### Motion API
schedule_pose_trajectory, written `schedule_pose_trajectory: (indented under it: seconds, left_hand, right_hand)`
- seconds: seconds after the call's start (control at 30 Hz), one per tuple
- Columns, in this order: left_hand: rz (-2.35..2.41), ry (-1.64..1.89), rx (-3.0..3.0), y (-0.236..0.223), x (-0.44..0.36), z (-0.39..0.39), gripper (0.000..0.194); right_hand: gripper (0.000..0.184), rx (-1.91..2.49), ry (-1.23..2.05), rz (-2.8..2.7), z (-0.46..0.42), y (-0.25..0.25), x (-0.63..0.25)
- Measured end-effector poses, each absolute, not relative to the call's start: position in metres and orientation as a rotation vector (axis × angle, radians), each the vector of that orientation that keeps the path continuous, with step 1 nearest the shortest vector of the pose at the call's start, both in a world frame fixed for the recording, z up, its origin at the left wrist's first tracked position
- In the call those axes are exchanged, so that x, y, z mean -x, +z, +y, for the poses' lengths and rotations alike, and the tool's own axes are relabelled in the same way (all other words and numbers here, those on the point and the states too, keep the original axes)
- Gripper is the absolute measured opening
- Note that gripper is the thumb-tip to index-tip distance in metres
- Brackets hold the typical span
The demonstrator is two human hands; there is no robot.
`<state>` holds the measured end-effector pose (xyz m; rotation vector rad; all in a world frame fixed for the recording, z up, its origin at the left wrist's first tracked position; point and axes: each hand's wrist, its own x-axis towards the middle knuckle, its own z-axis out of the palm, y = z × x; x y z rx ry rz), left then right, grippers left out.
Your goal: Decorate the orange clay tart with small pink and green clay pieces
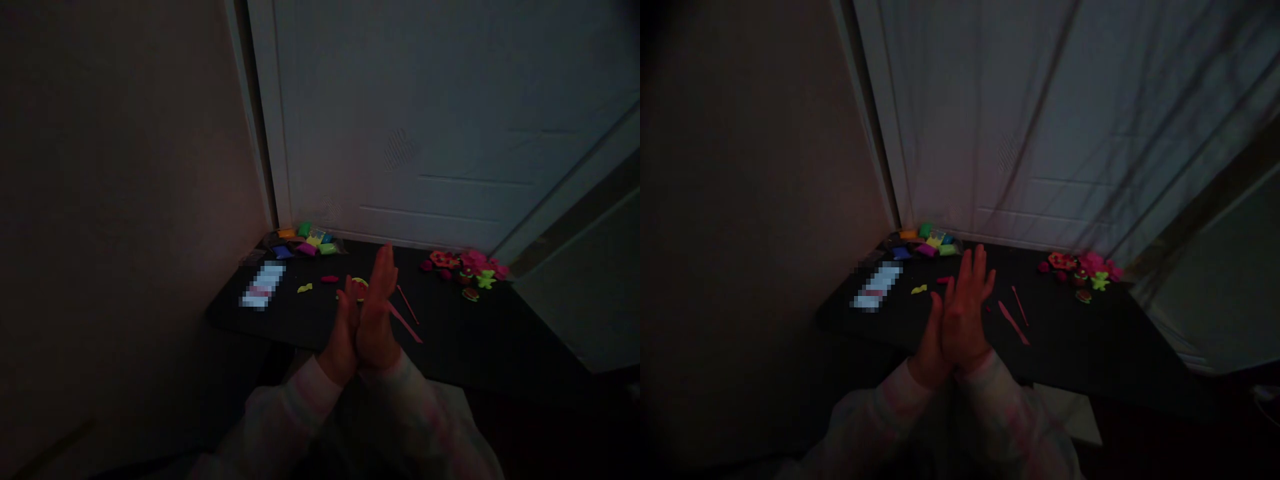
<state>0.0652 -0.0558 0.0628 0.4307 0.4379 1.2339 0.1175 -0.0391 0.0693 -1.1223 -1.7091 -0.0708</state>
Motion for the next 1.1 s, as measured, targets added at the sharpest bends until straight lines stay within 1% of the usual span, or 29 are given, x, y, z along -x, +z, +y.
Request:
schedule_pose_trajectory:
  seconds: [0.13,0.2,0.37,0.57,0.73,0.9,1.1]
  left_hand:
    - [0.504,1.269,-0.547,0.061,-0.065,-0.056,0.050]
    - [0.519,1.284,-0.569,0.062,-0.065,-0.057,0.050]
    - [0.557,1.323,-0.615,0.067,-0.069,-0.064,0.051]
    - [0.621,1.311,-0.760,0.063,-0.071,-0.064,0.046]
    - [0.653,1.352,-0.826,0.051,-0.073,-0.063,0.046]
    - [0.639,1.393,-0.840,0.047,-0.072,-0.065,0.043]
    - [0.647,1.419,-0.839,0.052,-0.072,-0.067,0.041]
  right_hand:
    - [0.059,1.045,0.121,-1.633,-0.036,0.067,-0.120]
    - [0.060,1.022,0.209,-1.571,-0.036,0.064,-0.121]
    - [0.054,1.052,0.251,-1.418,-0.040,0.066,-0.120]
    - [0.058,1.063,0.294,-1.335,-0.043,0.076,-0.121]
    - [0.060,1.069,0.282,-1.349,-0.037,0.080,-0.128]
    - [0.055,1.104,0.194,-1.385,-0.028,0.074,-0.133]
    - [0.053,1.298,0.062,-1.378,-0.028,0.062,-0.125]
